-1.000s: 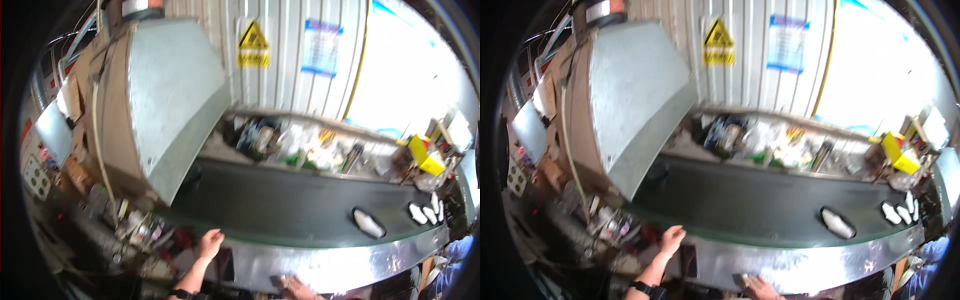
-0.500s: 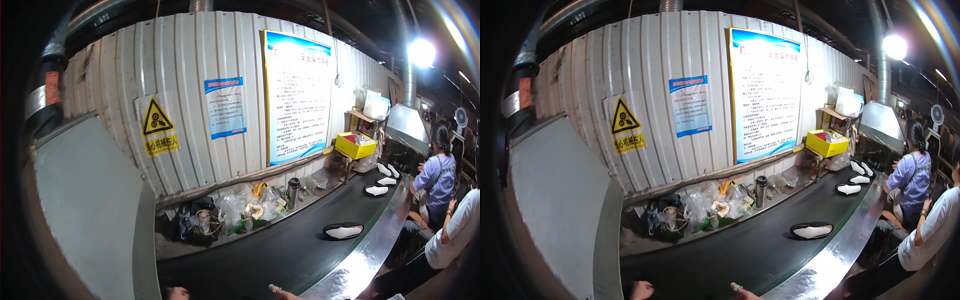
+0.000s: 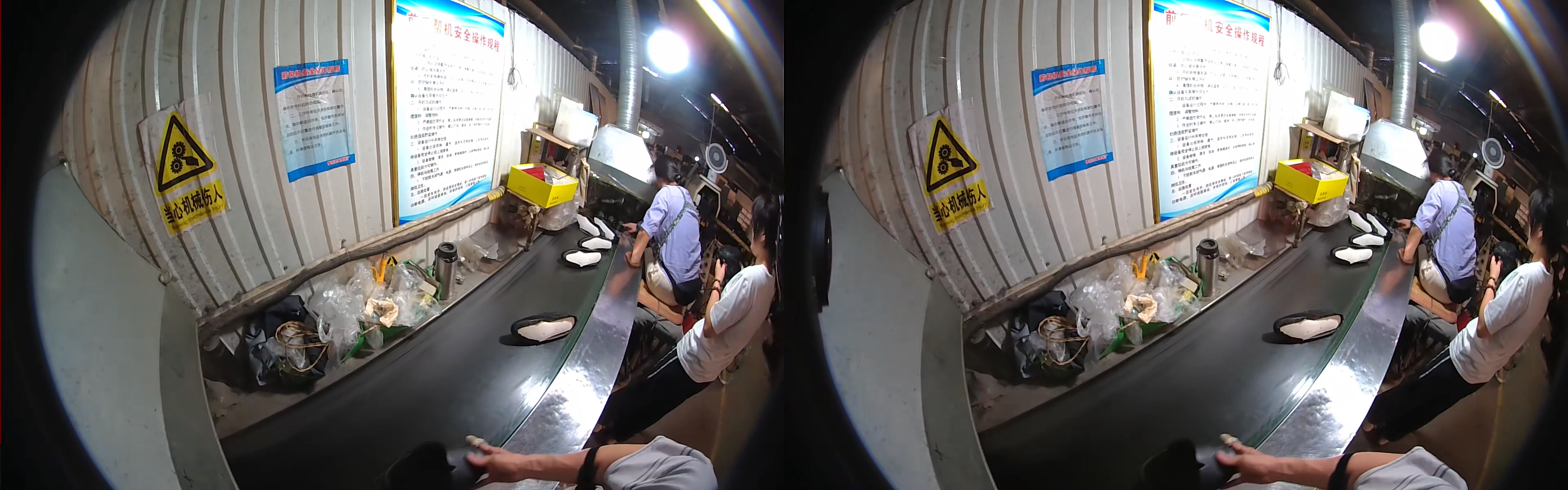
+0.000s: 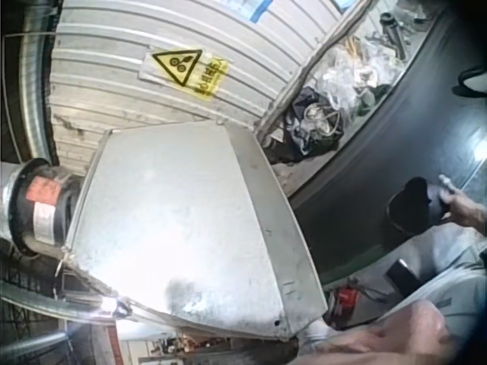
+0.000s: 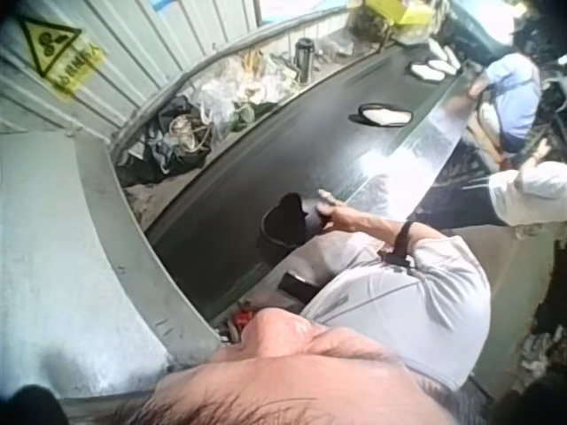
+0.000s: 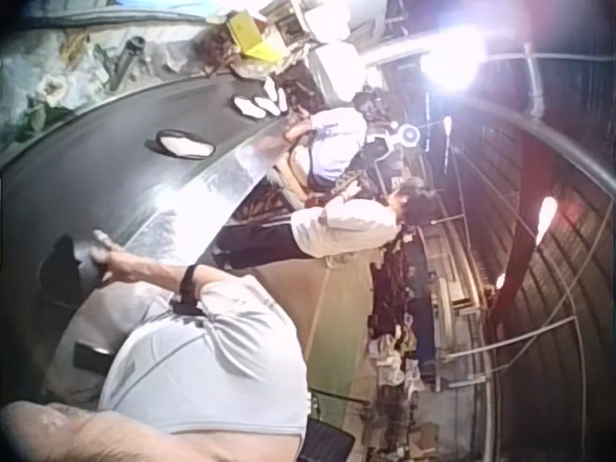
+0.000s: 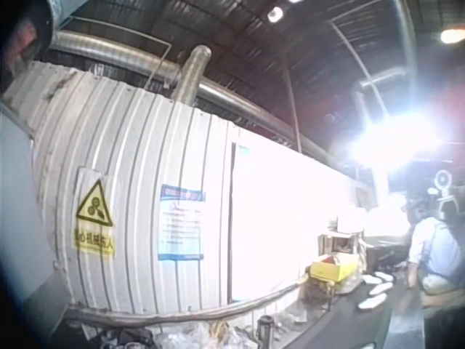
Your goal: Operating a shoe-lasting machine to shape shoe uppers around a last and placing finished items on a conveyor.
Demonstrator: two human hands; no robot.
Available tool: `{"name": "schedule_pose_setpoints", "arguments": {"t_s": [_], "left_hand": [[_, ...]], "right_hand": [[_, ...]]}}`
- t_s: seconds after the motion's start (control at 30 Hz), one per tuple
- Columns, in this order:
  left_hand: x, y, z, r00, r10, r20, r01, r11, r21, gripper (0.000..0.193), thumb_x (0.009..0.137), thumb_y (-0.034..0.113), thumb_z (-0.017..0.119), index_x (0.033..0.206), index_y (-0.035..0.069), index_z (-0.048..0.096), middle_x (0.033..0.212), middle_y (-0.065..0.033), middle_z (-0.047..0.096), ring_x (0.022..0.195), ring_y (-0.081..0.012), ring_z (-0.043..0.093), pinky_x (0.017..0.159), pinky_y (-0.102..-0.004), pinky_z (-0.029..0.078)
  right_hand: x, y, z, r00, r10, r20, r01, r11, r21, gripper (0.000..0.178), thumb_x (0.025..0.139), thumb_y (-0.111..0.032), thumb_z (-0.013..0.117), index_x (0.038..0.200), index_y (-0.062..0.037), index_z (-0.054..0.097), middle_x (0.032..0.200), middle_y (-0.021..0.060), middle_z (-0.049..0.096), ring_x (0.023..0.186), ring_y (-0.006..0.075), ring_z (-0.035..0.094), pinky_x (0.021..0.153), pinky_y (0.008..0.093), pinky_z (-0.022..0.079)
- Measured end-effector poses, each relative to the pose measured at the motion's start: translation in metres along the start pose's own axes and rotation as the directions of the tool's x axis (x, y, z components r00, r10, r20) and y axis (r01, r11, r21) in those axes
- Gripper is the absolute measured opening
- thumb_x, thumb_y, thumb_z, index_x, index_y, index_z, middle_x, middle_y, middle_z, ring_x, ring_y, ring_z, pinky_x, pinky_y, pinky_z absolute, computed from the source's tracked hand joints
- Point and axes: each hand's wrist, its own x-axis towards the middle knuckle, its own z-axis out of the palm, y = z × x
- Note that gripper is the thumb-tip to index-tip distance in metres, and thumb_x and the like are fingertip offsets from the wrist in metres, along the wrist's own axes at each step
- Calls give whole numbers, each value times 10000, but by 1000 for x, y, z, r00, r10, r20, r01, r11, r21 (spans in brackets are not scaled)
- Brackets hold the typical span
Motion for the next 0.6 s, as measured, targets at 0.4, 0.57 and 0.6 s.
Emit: {"name": "schedule_pose_setpoints", "arguments": {"t_s": [0.4, 0.57, 0.6], "left_hand": [[-139, 11, 27, 883, -136, -450, 333, 856, 395, 505, 960, 342, 622, 1348, 23, 568, 1297, -244, 611, 1168, -359, 618, 1016, -446, 490], [-192, 49, 83, 733, 413, -540, -198, 889, 412, 566, 561, -3, 707, 1122, 75, 706, 1334, -238, 460, 1221, -476, 421, 1048, -537, 379], [-201, 111, 96, 738, 505, -448, -304, 841, 447, 444, 579, -3, 722, 1014, 85, 731, 1311, -193, 485, 1191, -454, 452, 1008, -508, 434]], "right_hand": [[-75, 13, -107, 986, -56, 157, -15, 909, 418, 478, 976, -139, 619, 1418, -205, 447, 1382, 123, 480, 1334, 341, 457, 1060, 755, 375], [-103, 29, -157, 985, -73, 159, 2, 913, 408, 413, 1063, -326, 417, 1360, -43, 470, 1360, 188, 536, 1291, 415, 504, 1057, 701, 408], [-113, 32, -174, 993, -106, 58, 76, 922, 380, 428, 1072, -351, 379, 1363, -51, 473, 1380, 195, 525, 1294, 422, 500, 1058, 683, 418]]}}
